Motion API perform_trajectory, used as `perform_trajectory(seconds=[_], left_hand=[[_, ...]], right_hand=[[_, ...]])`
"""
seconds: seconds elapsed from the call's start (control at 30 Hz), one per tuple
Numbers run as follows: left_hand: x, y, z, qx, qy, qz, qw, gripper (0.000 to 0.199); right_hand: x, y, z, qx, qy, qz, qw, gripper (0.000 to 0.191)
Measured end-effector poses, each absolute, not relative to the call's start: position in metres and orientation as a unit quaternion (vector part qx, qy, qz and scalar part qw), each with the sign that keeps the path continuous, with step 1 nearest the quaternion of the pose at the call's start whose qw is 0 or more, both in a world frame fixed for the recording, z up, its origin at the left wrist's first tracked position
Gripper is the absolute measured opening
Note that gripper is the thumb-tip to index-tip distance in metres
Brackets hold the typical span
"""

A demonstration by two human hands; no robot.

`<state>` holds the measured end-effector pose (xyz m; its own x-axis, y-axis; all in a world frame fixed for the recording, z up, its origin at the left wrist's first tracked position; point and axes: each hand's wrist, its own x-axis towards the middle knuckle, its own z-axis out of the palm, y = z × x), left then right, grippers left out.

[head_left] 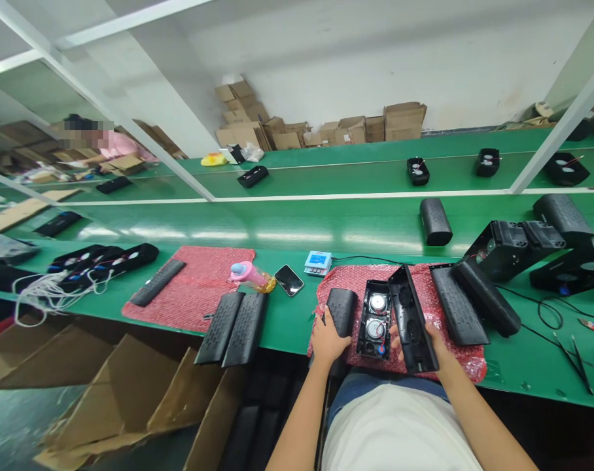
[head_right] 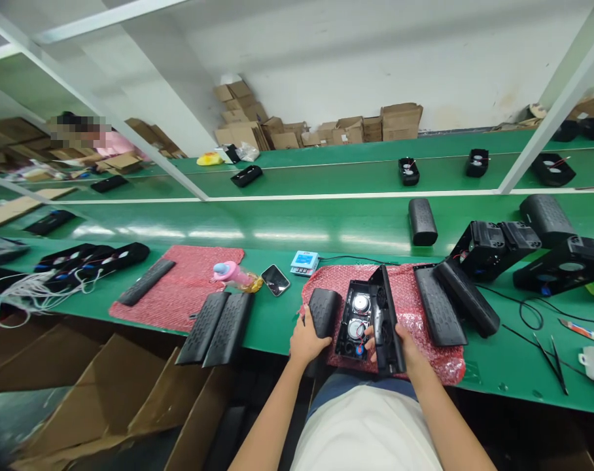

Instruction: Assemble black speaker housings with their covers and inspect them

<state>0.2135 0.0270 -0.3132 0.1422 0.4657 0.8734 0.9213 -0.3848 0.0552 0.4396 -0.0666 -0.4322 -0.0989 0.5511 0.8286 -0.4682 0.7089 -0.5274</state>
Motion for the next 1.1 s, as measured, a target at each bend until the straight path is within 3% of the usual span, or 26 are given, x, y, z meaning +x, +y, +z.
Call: perform_trajectory(seconds=[0.1,0.2,0.3,0.57,0.83,1.1], left_hand=[[0.191,0.041,-0.296,-0.754,-0.450,-0.425,0.220,0.118],[0.171,0.053,-0.281,-0.777,-0.430,-0.415,0.197,0.112],[0.162,0.059,-0.274,-0.778,-0.434,-0.417,0.179,0.110],[0.189,0.036,-0.299,-0.757,-0.444,-0.432,0.205,0.117],[0.211,0.020,-0.319,-0.710,-0.467,-0.455,0.266,0.107],[0.168,0.047,-0.289,-0.780,-0.423,-0.424,0.183,0.116]], right_hand=[[0.429,-0.061,-0.421,-0.113,-0.587,0.321,0.734,0.094],[0.417,-0.047,-0.413,-0.215,-0.543,0.132,0.801,0.091],[0.406,-0.040,-0.408,-0.418,-0.504,-0.020,0.756,0.098],[0.373,-0.043,-0.388,-0.634,-0.412,-0.072,0.650,0.103],[0.337,-0.017,-0.367,-0.690,-0.355,-0.098,0.624,0.102],[0.318,-0.007,-0.358,-0.698,-0.286,-0.121,0.645,0.102]])
